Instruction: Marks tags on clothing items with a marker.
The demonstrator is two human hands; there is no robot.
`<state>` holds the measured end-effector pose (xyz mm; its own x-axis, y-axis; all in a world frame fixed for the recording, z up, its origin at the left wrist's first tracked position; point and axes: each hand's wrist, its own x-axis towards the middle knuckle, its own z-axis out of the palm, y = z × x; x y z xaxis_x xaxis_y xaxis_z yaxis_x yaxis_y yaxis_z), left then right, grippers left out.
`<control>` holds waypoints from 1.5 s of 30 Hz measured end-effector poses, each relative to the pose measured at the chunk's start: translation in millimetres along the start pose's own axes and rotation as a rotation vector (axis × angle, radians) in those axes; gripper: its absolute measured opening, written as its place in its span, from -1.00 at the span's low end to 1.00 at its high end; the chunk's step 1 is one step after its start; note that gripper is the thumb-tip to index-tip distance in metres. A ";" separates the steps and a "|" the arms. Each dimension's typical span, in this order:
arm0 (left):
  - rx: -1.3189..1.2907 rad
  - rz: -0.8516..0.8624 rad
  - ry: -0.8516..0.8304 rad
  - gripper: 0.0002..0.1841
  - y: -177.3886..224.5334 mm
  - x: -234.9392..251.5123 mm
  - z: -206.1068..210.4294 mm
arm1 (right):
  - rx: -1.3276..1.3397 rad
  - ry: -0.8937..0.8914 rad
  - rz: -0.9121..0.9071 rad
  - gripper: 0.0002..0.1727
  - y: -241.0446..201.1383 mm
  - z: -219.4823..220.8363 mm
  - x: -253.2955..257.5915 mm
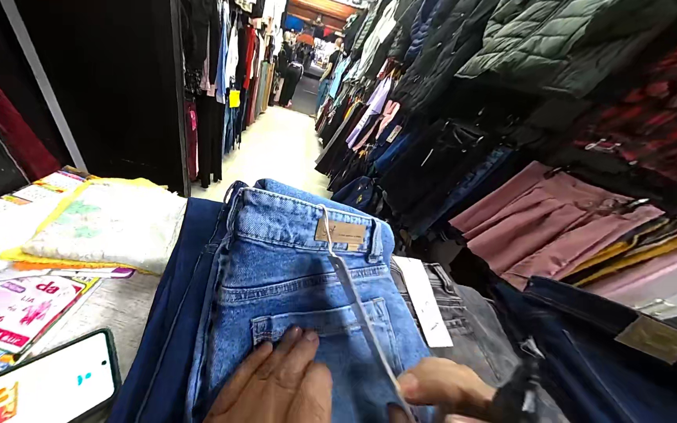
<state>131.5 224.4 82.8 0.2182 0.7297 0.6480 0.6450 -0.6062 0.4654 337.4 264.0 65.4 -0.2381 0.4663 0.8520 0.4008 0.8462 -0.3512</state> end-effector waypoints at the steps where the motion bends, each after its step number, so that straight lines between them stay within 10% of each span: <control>1: -0.028 -0.009 0.032 -0.74 -0.6 -1.7 1.7 | -0.002 -0.068 -0.032 -0.73 2.4 -1.8 -3.4; 11: 0.081 0.082 0.097 -0.74 -6.8 -9.5 10.2 | 0.467 0.001 0.440 -0.64 3.5 -21.3 26.4; 45: 0.140 0.054 0.047 -0.79 -1.4 -5.6 18.0 | 0.176 -0.044 0.216 -0.85 17.9 10.0 26.6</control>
<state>142.5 226.9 67.7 0.2225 0.6798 0.6988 0.7301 -0.5912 0.3427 329.4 294.0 77.9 -0.2036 0.6484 0.7336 0.2875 0.7558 -0.5883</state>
